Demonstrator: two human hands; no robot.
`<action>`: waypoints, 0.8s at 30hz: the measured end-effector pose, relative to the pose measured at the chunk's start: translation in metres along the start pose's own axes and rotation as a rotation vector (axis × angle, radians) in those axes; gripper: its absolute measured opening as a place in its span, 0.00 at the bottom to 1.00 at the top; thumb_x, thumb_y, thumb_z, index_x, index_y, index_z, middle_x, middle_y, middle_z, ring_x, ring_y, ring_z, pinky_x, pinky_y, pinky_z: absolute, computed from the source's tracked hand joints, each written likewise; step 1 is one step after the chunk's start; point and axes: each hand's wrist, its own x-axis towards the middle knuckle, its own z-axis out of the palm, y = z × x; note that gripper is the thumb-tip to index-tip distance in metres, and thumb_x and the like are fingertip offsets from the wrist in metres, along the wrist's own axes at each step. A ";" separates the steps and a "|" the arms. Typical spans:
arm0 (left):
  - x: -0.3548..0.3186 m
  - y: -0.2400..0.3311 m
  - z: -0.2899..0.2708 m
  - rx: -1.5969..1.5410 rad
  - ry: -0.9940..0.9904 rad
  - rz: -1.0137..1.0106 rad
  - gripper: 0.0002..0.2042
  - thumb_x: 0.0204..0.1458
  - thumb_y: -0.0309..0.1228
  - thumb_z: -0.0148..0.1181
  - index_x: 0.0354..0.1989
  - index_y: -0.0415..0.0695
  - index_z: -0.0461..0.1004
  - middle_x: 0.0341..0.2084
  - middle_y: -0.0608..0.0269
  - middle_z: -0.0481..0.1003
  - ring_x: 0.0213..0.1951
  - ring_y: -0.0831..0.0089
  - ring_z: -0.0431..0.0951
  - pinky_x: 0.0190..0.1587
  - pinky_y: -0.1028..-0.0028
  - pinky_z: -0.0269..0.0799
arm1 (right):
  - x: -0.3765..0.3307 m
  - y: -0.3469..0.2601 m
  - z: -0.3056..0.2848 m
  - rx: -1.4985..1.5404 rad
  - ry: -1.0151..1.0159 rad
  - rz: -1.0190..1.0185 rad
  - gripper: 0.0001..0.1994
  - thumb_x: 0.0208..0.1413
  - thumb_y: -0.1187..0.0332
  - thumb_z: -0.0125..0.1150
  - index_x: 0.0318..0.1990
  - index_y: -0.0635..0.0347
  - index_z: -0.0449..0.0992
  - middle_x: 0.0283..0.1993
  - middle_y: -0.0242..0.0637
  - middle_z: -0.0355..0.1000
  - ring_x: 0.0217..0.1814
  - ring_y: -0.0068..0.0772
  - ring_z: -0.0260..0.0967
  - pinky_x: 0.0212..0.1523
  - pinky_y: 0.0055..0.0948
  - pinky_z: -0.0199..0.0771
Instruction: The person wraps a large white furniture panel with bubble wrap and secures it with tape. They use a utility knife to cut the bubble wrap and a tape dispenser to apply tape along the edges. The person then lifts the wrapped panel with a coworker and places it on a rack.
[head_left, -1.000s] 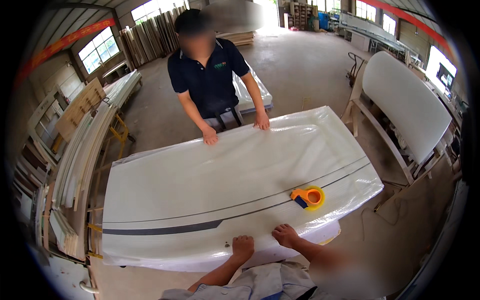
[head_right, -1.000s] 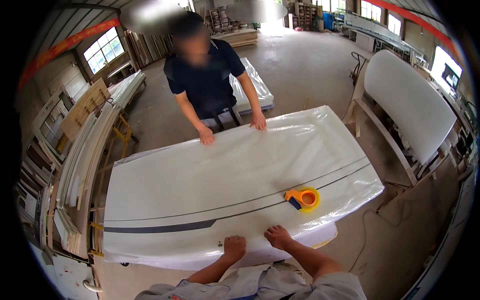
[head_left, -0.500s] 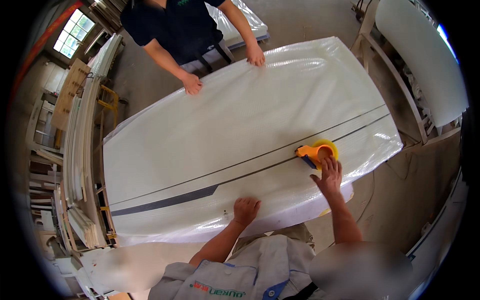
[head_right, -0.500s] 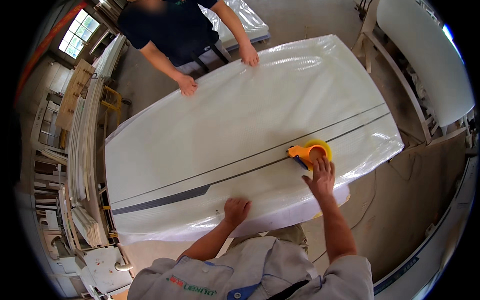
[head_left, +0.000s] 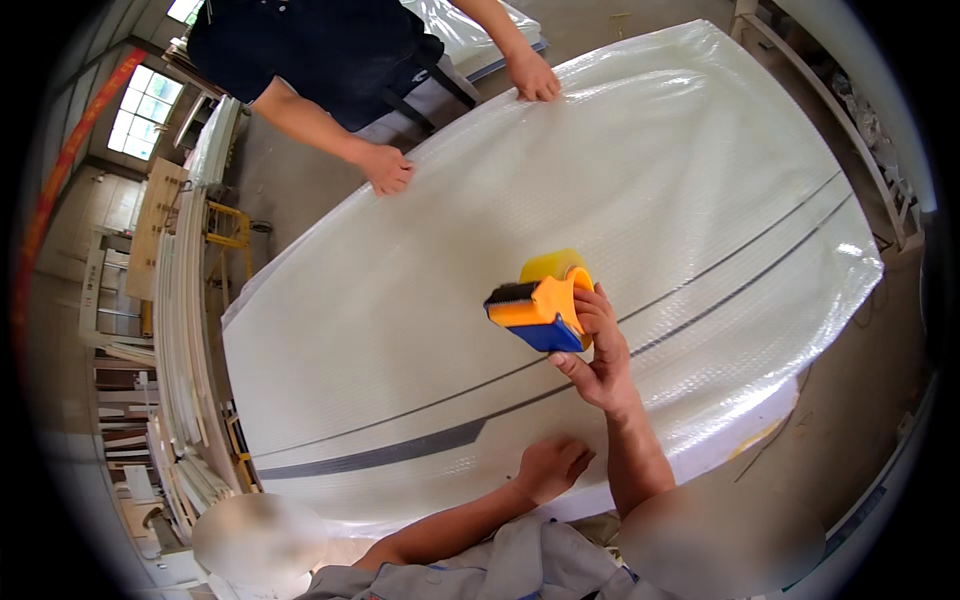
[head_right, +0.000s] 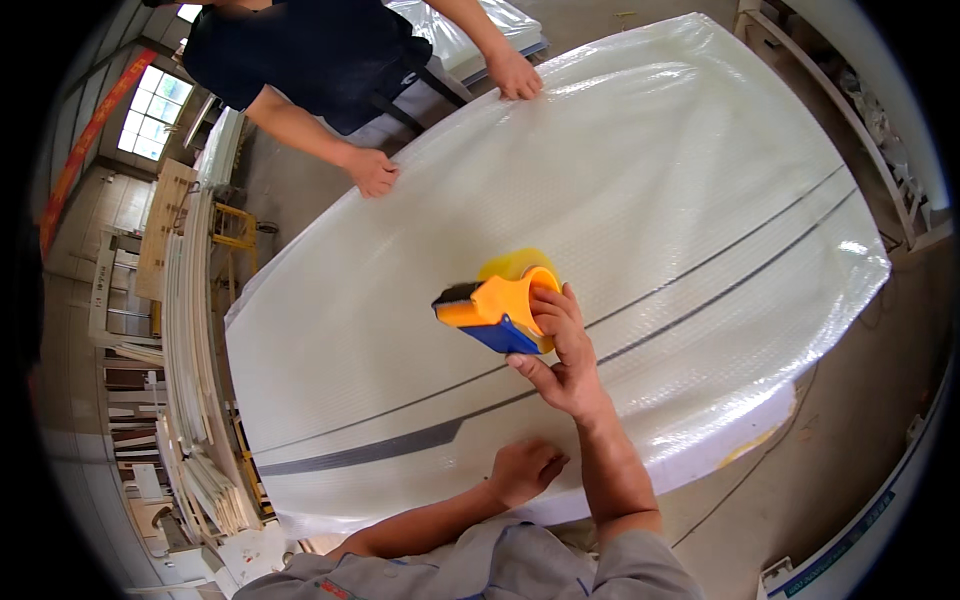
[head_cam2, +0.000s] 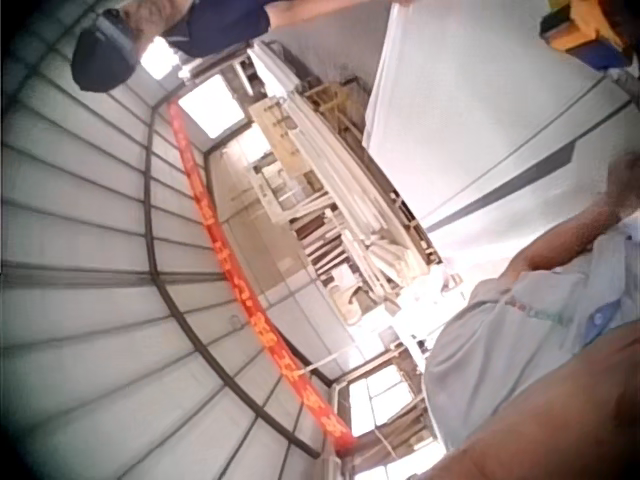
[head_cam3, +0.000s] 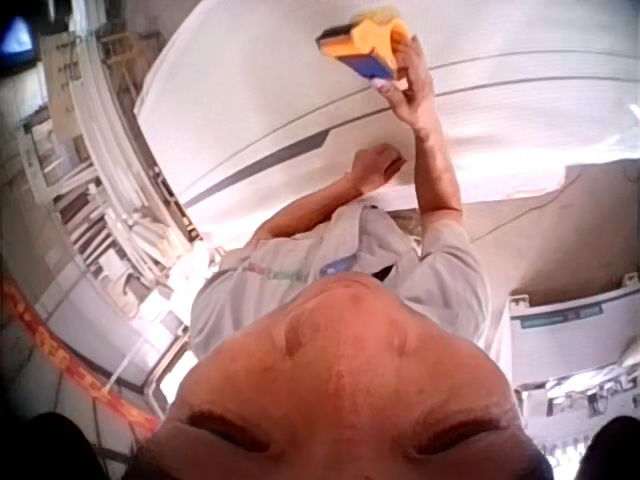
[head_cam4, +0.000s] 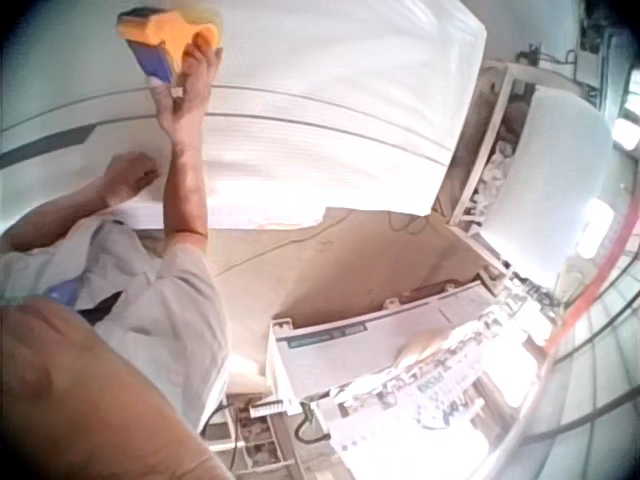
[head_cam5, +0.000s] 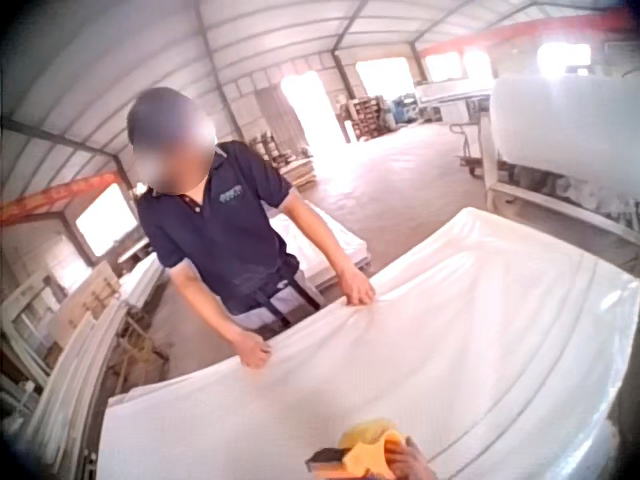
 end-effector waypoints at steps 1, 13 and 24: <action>0.013 -0.002 -0.022 -0.173 0.071 -0.125 0.06 0.56 0.32 0.67 0.33 0.48 0.76 0.24 0.65 0.73 0.25 0.70 0.75 0.29 0.68 0.71 | 0.000 0.005 0.005 0.008 -0.015 -0.024 0.22 0.51 0.63 0.75 0.49 0.60 0.73 0.56 0.43 0.73 0.70 0.55 0.63 0.77 0.61 0.40; 0.182 -0.042 -0.239 -0.417 -0.345 0.079 0.18 0.55 0.30 0.71 0.52 0.37 0.79 0.50 0.56 0.76 0.46 0.69 0.76 0.48 0.71 0.72 | 0.001 0.006 0.016 -0.044 -0.145 -0.087 0.20 0.50 0.64 0.75 0.46 0.61 0.73 0.54 0.46 0.75 0.67 0.56 0.67 0.76 0.63 0.40; 0.266 -0.074 -0.199 -0.470 -0.537 -0.505 0.08 0.65 0.27 0.56 0.38 0.37 0.81 0.28 0.68 0.78 0.30 0.82 0.73 0.34 0.77 0.69 | -0.003 0.022 0.020 0.240 -0.153 0.218 0.22 0.44 0.56 0.72 0.41 0.60 0.73 0.35 0.32 0.77 0.43 0.32 0.76 0.79 0.55 0.36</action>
